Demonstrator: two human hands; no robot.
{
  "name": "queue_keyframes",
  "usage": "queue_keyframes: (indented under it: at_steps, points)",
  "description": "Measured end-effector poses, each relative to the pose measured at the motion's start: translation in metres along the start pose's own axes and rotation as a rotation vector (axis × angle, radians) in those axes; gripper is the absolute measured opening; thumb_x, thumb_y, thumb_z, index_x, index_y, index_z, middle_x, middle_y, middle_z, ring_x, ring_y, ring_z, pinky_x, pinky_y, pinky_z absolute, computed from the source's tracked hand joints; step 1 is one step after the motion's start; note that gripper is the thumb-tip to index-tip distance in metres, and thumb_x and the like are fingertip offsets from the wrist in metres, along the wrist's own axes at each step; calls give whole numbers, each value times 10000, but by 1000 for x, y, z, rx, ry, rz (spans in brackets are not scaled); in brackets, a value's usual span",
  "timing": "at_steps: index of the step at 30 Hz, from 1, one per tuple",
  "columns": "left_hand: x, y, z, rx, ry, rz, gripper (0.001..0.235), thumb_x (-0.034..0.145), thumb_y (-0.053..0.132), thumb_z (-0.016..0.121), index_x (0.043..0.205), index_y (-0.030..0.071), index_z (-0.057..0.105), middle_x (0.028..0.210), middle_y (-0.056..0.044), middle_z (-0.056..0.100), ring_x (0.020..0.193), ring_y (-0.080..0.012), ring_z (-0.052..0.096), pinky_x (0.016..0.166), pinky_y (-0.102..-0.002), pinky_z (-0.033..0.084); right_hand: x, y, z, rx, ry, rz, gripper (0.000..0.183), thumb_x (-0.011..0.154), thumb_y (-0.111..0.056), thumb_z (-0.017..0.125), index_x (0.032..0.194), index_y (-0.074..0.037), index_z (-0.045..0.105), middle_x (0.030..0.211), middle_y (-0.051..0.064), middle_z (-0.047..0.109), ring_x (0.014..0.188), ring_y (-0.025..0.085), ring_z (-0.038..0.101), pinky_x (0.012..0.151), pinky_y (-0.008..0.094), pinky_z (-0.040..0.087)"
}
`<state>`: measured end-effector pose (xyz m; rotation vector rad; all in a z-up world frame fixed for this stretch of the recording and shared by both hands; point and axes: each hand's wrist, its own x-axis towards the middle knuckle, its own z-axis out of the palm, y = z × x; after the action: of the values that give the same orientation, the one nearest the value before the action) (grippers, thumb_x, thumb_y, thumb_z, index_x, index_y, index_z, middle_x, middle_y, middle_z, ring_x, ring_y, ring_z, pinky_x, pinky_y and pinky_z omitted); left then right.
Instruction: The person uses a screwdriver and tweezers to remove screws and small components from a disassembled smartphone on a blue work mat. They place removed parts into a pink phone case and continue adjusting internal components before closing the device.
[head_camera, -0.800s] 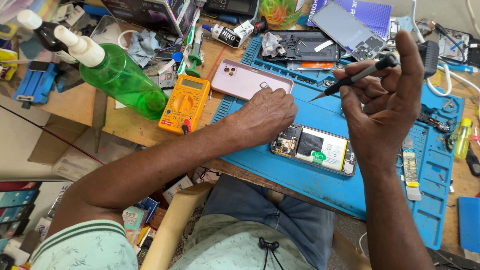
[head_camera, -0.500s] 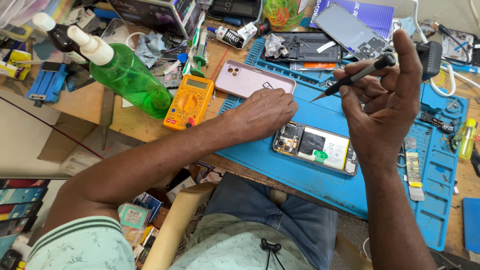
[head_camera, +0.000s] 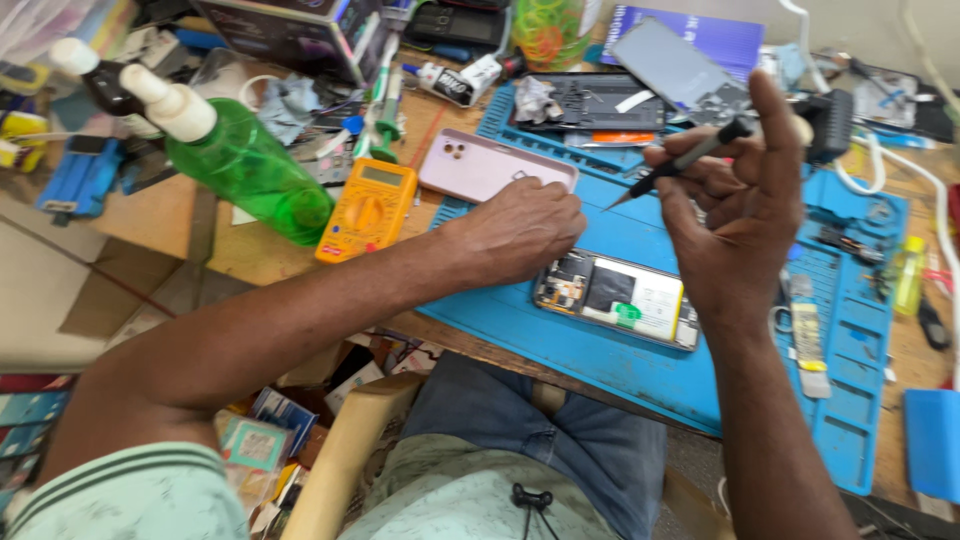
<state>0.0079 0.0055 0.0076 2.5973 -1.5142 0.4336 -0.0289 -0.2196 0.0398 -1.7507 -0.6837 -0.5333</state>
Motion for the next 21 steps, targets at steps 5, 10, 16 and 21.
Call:
queue_keyframes:
  at_steps: [5, 10, 16, 21]
  points:
    - [-2, 2, -2, -42, -10, -46, 98, 807, 131, 655, 861, 76, 595, 878, -104, 608, 873, -291, 618, 743, -448, 488, 5, 11, -2, -50, 17, -37, 892, 990, 213, 706, 1642, -164, 228, 1203, 85, 663, 1193, 205, 726, 1033, 344, 618]
    - [-5, 11, -17, 18, -9, -40, 115, 796, 109, 628, 890, 77, 570, 893, -102, 584, 909, -276, 608, 805, -433, 488, 5, 10, 5, 39, 32, 38, 902, 962, 184, 701, 1661, -193, 273, 1220, 74, 659, 1224, 200, 732, 1061, 360, 641]
    - [4, 26, -31, 55, -148, -186, 138, 796, 52, 610, 923, 95, 641, 922, -55, 622, 940, -232, 644, 814, -381, 538, 8, -14, -30, -98, 131, 42, 730, 1012, 102, 714, 1594, -177, 373, 1240, 66, 707, 1103, 152, 754, 1005, 330, 677]
    - [-4, 32, -28, 28, -102, -255, 236, 801, 58, 614, 1022, 101, 684, 930, -54, 645, 941, -230, 657, 799, -389, 552, -1, -34, -128, -403, 229, 323, 650, 935, 12, 705, 1523, -161, 490, 1115, 46, 750, 858, 102, 746, 695, 268, 637]
